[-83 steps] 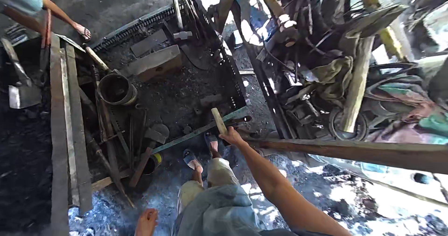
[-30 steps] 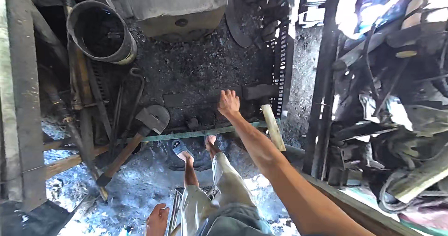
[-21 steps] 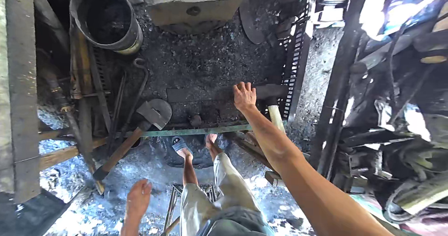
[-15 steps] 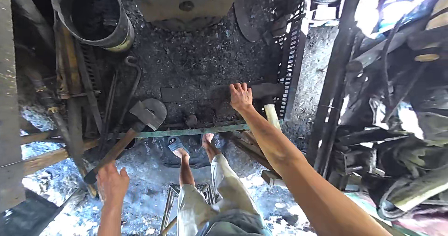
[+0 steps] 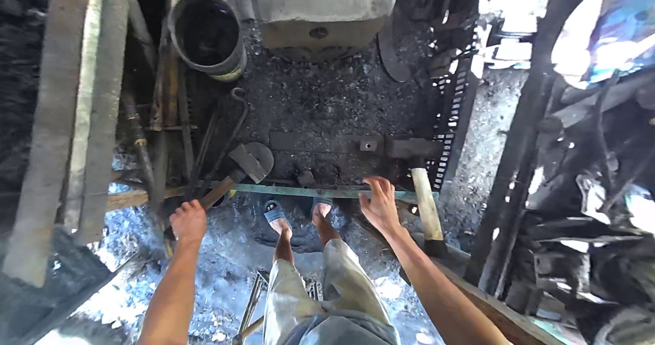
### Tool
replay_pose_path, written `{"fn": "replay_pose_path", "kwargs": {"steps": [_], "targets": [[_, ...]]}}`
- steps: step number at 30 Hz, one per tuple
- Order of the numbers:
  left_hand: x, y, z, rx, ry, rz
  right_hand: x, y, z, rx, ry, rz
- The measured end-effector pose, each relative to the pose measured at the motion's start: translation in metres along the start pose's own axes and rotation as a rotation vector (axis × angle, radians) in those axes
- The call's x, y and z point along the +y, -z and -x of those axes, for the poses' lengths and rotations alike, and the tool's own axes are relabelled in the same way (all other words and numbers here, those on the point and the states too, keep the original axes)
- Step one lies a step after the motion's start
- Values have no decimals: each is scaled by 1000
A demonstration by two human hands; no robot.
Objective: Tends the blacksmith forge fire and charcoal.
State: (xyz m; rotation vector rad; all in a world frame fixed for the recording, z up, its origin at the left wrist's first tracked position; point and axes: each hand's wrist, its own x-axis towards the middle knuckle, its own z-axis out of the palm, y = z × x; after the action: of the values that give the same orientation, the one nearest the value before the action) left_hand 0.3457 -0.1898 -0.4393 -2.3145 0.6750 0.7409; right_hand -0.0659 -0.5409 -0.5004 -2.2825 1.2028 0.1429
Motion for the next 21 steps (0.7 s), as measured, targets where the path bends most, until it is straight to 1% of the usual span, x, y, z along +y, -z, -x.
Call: {"fn": "replay_pose_path", "kwargs": {"steps": [3, 6, 8, 11, 13, 14, 16, 17, 18, 19, 20, 21], "targets": [[-3, 11, 21, -112, -36, 80, -20, 1, 56, -51, -2, -53], [-3, -8, 52, -184, -4, 349, -40, -5, 102, -97, 20, -109], [2, -27, 63, -234, 35, 512, -56, -12, 126, -186, 17, -112], [5, -36, 69, -262, -16, 639, -85, -19, 149, -289, 15, -153], [-18, -32, 67, -193, -56, 723, -104, -20, 161, -308, 24, -189], [-37, -27, 63, -112, -35, 766, -111, -21, 169, -308, 20, -206], [-79, -22, 44, 109, 118, 846, -120, -22, 185, -316, -3, -210], [-99, -27, 29, 197, 220, 854, -121, -22, 192, -342, -22, -203], [-117, -38, 10, 251, 312, 846, -122, -22, 199, -374, -40, -184], [-131, -52, -10, 268, 380, 833, -122, -24, 205, -413, -63, -160], [-142, -65, -29, 240, 415, 828, -123, -25, 210, -458, -94, -136], [-148, -74, -45, 173, 421, 829, -124, -25, 215, -512, -127, -116]]}}
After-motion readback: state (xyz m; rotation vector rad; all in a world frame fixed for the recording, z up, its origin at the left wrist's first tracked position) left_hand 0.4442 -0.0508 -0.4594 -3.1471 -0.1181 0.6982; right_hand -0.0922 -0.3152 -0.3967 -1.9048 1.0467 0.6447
